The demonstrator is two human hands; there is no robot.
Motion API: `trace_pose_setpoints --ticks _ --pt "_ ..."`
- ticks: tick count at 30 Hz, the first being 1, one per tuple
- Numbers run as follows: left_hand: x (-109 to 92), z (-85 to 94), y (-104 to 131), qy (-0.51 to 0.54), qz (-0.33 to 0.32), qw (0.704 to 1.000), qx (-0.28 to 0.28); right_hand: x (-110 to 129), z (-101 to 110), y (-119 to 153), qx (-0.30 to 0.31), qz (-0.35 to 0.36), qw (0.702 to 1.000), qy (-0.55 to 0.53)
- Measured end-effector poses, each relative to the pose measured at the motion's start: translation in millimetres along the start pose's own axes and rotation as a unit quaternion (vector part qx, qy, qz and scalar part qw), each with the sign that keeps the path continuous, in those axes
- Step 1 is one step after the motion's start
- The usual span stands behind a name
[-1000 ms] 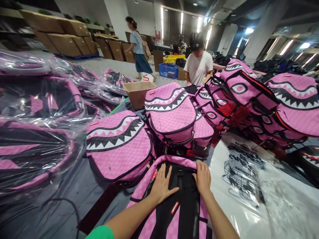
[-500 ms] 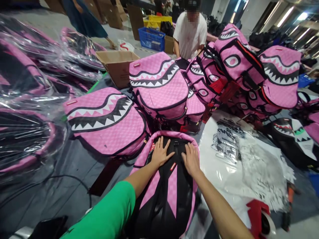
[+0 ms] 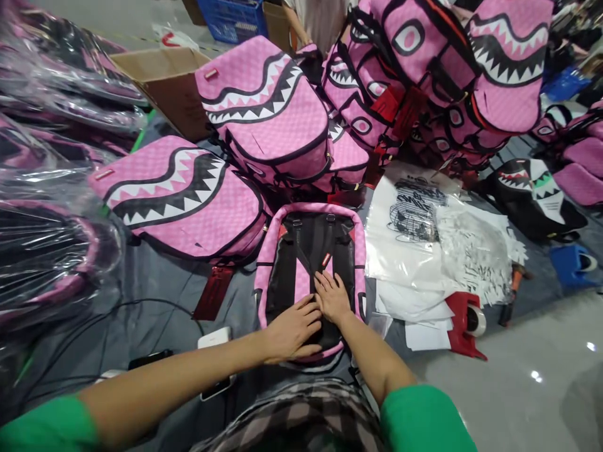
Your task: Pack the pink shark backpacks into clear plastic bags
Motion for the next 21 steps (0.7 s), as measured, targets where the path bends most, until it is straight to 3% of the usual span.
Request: trace_pose_setpoints --ticks 2,6,10,11,13,15,16,19,21 --pt "1 -18.3 -6 -0.008 -0.016 0.999 0.034 0 -8 1 -0.001 0.001 1.0 -0.004" --pt "48 -46.4 -20 0.018 -0.003 0.998 0.055 -6 -17 1 -0.026 -0.017 0.999 -0.021" --pt "78 -67.2 -15 0.037 0.03 0.998 0.04 -8 0 9 -0.113 -0.042 0.99 -0.078" --pt "79 -70.1 -13 0.039 0.038 0.998 0.034 -1 7 13 -0.12 0.001 0.989 -0.087" --pt "76 -70.9 -11 0.037 0.064 0.997 0.013 23 18 21 -0.078 0.177 0.978 -0.08" --pt "72 -65.6 -8 0.021 0.113 0.993 -0.029 48 22 33 0.006 0.361 0.931 -0.042" --pt "70 -61.7 -5 0.006 0.147 0.987 -0.06 56 21 37 0.039 0.413 0.91 -0.018" --pt "65 -54.3 11 -0.054 0.25 0.953 -0.16 69 12 41 0.072 0.452 0.888 0.032" --pt "63 -58.8 21 -0.09 0.278 0.936 -0.198 72 -3 43 0.063 0.471 0.879 0.036"
Point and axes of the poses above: each hand's wrist, its own y-axis away from the middle knuckle, its own z-axis out of the back of the hand, x = y × z, the point moved 4 cm from there along -y, towards the middle knuckle, and after that the axes turned 7 degrees about y, right-handed, at the moved point
